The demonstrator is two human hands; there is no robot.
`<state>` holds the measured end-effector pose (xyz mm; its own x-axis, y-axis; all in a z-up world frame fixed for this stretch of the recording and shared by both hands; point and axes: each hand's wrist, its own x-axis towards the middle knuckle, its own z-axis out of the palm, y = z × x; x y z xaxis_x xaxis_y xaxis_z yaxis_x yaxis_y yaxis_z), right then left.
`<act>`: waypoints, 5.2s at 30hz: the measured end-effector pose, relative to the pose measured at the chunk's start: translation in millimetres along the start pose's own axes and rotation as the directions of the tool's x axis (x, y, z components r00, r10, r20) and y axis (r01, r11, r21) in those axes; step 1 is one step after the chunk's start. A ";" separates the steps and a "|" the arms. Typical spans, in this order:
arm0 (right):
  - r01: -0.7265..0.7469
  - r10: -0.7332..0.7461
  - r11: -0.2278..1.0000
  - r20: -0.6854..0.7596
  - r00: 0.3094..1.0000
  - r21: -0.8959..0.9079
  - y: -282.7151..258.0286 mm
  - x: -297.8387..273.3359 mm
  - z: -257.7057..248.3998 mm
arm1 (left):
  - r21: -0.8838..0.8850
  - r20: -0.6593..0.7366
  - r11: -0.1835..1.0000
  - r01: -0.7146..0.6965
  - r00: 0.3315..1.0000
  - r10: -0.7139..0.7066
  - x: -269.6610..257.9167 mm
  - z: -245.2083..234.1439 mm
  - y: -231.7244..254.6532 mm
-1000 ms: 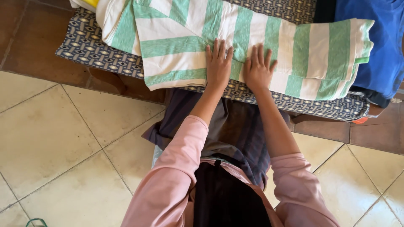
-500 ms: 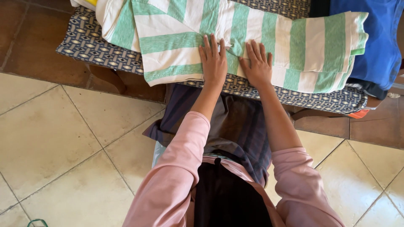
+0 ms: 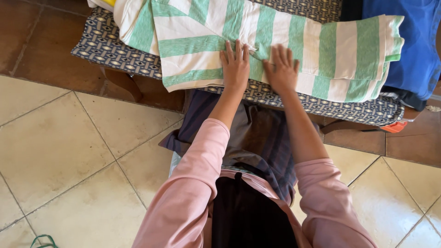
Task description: Folding a striped polo shirt on a bench.
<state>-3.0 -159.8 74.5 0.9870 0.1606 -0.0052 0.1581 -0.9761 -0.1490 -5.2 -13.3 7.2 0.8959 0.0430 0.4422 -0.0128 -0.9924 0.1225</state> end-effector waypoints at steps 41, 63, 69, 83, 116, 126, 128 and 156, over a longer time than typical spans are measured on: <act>0.123 -0.115 0.991 -0.145 0.983 0.045 31.7 39.5 22.6 | -0.232 0.013 0.972 0.019 1.000 -0.016 29.6 25.0 -15.1; 0.352 -0.344 0.922 -0.081 0.936 0.161 -16.7 79.6 16.2 | -0.166 0.108 0.985 0.038 0.994 -0.020 31.4 17.7 -12.3; 0.243 -0.244 0.968 0.011 0.970 0.058 1.6 90.5 14.1 | -0.151 0.131 0.988 0.039 0.991 -0.019 27.9 8.0 -12.7; -0.089 0.088 0.996 -0.104 0.991 -0.007 159.9 43.6 -14.0 | -0.172 -0.010 0.985 0.014 1.000 -0.016 26.3 23.3 -10.0; -0.048 0.069 0.995 -0.248 0.966 0.088 77.3 40.9 21.5 | 0.097 0.583 0.991 -0.092 0.812 0.018 136.8 6.2 -64.7; -0.053 0.067 0.997 -0.257 0.964 0.063 77.6 43.5 20.1 | -0.023 0.136 0.999 0.038 0.990 -0.034 183.4 14.3 -224.1; -0.051 0.063 0.997 -0.252 0.966 0.057 79.4 43.7 20.5 | 0.000 0.151 0.997 0.079 0.986 -0.078 192.6 13.5 -246.8; 0.431 -0.434 0.899 -0.015 0.901 -0.081 -20.7 103.7 27.5 | -0.126 -0.178 0.992 -0.008 0.984 -0.015 153.4 38.4 -195.6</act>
<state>95.3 -118.9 49.9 0.8212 0.5657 0.0751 0.5699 -0.8198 -0.0560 151.8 183.0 16.9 0.8026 0.0778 0.5915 -0.0756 -0.9702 0.2303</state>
